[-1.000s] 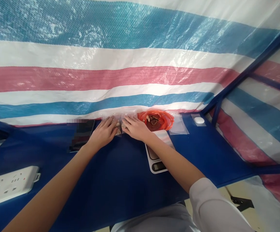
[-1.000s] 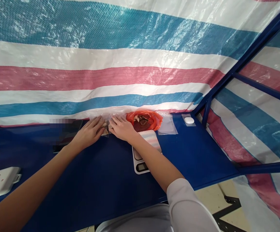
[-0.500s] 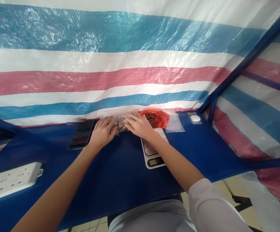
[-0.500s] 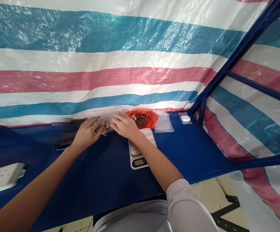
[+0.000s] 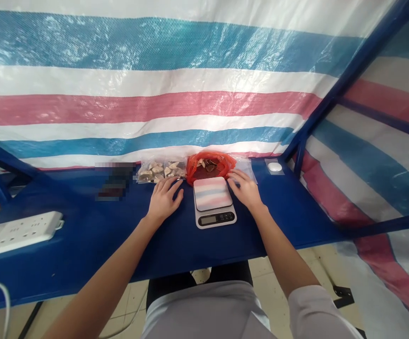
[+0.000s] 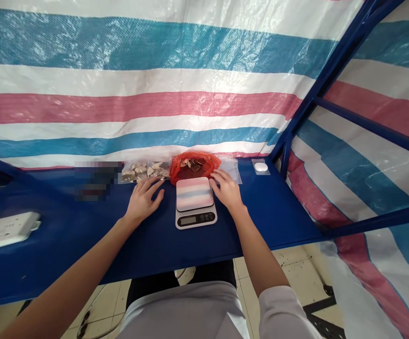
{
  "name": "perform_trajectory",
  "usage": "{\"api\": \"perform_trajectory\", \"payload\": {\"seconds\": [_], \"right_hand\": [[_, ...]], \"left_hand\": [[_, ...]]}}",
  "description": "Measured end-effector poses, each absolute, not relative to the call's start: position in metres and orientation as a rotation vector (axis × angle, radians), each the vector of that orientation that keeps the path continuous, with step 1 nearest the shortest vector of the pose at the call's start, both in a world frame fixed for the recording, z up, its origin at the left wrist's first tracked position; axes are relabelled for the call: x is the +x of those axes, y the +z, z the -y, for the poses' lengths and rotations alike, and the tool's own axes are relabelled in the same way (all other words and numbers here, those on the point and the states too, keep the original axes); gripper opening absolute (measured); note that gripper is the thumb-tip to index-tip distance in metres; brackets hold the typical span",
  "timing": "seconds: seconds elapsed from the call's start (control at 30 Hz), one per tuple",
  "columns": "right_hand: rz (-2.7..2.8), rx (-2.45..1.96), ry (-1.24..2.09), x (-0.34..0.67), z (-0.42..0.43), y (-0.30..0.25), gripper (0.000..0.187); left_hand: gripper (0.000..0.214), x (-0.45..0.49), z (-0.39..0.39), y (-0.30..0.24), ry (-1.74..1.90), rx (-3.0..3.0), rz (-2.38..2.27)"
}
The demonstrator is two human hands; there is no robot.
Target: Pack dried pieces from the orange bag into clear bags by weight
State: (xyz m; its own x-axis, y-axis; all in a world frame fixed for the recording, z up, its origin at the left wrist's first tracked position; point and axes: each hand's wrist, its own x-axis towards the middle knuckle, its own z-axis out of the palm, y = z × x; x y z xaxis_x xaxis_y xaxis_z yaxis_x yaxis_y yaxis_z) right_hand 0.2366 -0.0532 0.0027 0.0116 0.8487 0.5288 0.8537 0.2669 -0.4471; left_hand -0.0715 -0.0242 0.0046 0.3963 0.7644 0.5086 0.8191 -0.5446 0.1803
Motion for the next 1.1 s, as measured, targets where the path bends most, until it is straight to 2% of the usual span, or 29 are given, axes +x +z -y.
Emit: {"api": "perform_trajectory", "payload": {"seconds": [0.17, 0.27, 0.4, 1.1], "right_hand": [[1.839, -1.77, 0.019, 0.266, 0.05, -0.019, 0.035], [1.946, -1.812, 0.025, 0.274, 0.042, -0.025, 0.038], [1.98, -1.791, 0.021, 0.282, 0.038, -0.028, 0.033], [1.97, -1.766, -0.05, 0.28, 0.051, -0.025, 0.026]], "left_hand": [[0.048, -0.066, 0.027, -0.005, -0.604, -2.614, 1.494], [0.051, -0.065, 0.026, -0.011, -0.528, -2.605, 1.54], [0.053, -0.066, 0.027, -0.015, -0.46, -2.585, 1.625], [0.054, -0.059, 0.035, -0.012, -0.409, -2.55, 1.775]]}}
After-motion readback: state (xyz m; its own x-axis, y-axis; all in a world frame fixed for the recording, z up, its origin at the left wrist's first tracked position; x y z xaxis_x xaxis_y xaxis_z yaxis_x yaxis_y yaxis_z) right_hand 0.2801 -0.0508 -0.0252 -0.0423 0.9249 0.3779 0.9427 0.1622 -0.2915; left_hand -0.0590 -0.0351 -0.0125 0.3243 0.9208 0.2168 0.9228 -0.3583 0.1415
